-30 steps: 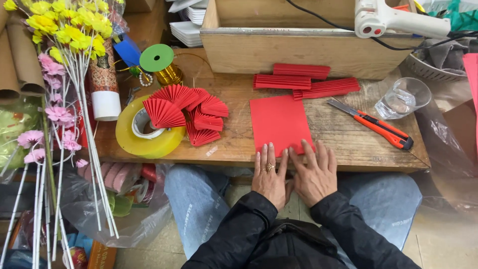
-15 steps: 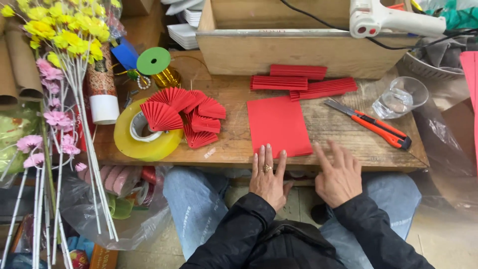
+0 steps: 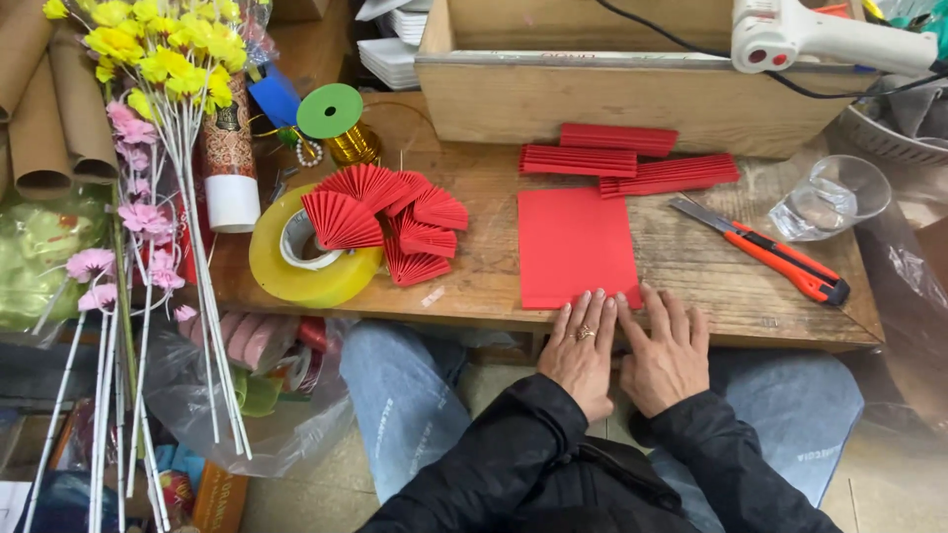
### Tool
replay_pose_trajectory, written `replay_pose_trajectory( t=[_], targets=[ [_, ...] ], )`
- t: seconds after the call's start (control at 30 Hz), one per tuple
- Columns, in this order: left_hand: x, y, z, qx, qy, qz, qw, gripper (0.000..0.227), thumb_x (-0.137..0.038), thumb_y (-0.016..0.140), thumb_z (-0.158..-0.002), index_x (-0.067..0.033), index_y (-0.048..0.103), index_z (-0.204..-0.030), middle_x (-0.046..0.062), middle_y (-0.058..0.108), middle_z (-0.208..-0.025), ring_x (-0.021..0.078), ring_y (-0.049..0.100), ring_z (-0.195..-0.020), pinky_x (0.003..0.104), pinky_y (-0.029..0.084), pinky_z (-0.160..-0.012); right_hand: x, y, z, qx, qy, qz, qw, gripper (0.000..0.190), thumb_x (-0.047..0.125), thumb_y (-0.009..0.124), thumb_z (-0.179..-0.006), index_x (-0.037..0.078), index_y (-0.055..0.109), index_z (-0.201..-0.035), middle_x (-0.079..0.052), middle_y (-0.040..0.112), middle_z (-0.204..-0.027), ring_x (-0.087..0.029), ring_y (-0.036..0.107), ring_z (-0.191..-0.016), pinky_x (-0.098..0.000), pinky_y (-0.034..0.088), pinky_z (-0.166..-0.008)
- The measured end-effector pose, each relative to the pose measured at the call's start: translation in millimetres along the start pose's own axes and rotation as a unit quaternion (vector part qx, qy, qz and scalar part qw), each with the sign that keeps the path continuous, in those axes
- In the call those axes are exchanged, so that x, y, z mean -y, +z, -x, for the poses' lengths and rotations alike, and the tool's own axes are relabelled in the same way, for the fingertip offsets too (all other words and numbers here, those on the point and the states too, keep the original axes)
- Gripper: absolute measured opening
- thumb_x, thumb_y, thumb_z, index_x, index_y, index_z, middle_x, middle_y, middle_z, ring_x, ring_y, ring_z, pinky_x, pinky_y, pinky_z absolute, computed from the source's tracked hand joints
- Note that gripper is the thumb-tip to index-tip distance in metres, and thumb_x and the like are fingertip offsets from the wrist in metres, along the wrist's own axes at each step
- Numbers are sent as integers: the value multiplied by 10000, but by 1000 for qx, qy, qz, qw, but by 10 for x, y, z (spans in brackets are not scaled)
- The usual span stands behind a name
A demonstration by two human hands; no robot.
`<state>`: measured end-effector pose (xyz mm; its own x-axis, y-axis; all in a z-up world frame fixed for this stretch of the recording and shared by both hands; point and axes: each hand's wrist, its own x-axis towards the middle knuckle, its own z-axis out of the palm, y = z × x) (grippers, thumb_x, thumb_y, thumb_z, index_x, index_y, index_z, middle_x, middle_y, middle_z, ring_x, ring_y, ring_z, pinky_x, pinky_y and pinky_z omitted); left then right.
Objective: Folding small rectangular pieces of red paper into accordion shapes
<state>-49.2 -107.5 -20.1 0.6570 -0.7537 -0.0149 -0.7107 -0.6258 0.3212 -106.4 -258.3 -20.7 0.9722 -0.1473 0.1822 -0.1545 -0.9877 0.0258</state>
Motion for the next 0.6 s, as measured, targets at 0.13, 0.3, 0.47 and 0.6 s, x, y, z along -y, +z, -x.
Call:
replay_pose_trajectory(
  t=[0.13, 0.3, 0.47, 0.6],
  targets=[
    [173, -287, 139, 60, -3, 24, 998, 1341, -289, 758, -565, 28, 47, -1657, 271, 29, -1745, 470, 6, -1612, 573, -10, -1305, -3, -26, 35, 7, 1, 4, 1000, 974, 299, 646, -665, 374, 415, -1608, -30, 324, -1706, -307, 279, -1595, -582, 211, -1280],
    [749, -418, 428, -10, -18, -44, 999, 1208, -333, 760, -632, 40, 208, -1640, 291, 168, -1716, 487, 162, -1579, 625, 130, -1267, 4, -43, 43, -11, -3, 3, 1000, 986, 271, 651, -645, 381, 437, -1601, -30, 353, -1690, -299, 296, -1596, -577, 253, -1271],
    [942, -479, 594, -16, -62, -60, 996, 1217, -400, 745, -697, -17, 136, -1678, 225, 130, -1744, 437, 127, -1592, 605, 67, -1271, -11, -28, 51, -21, 2, 4, 1000, 974, 245, 631, -657, 368, 440, -1604, -24, 371, -1681, -286, 314, -1588, -561, 253, -1276],
    [814, -364, 623, -121, -94, 3, 988, 1016, -363, 761, -764, 7, 298, -1589, 246, 275, -1646, 454, 212, -1548, 578, 135, -1273, -72, -14, 47, -25, -6, -15, 1000, 981, 256, 630, -662, 378, 426, -1613, -25, 380, -1673, -287, 342, -1567, -552, 248, -1270]
  ],
)
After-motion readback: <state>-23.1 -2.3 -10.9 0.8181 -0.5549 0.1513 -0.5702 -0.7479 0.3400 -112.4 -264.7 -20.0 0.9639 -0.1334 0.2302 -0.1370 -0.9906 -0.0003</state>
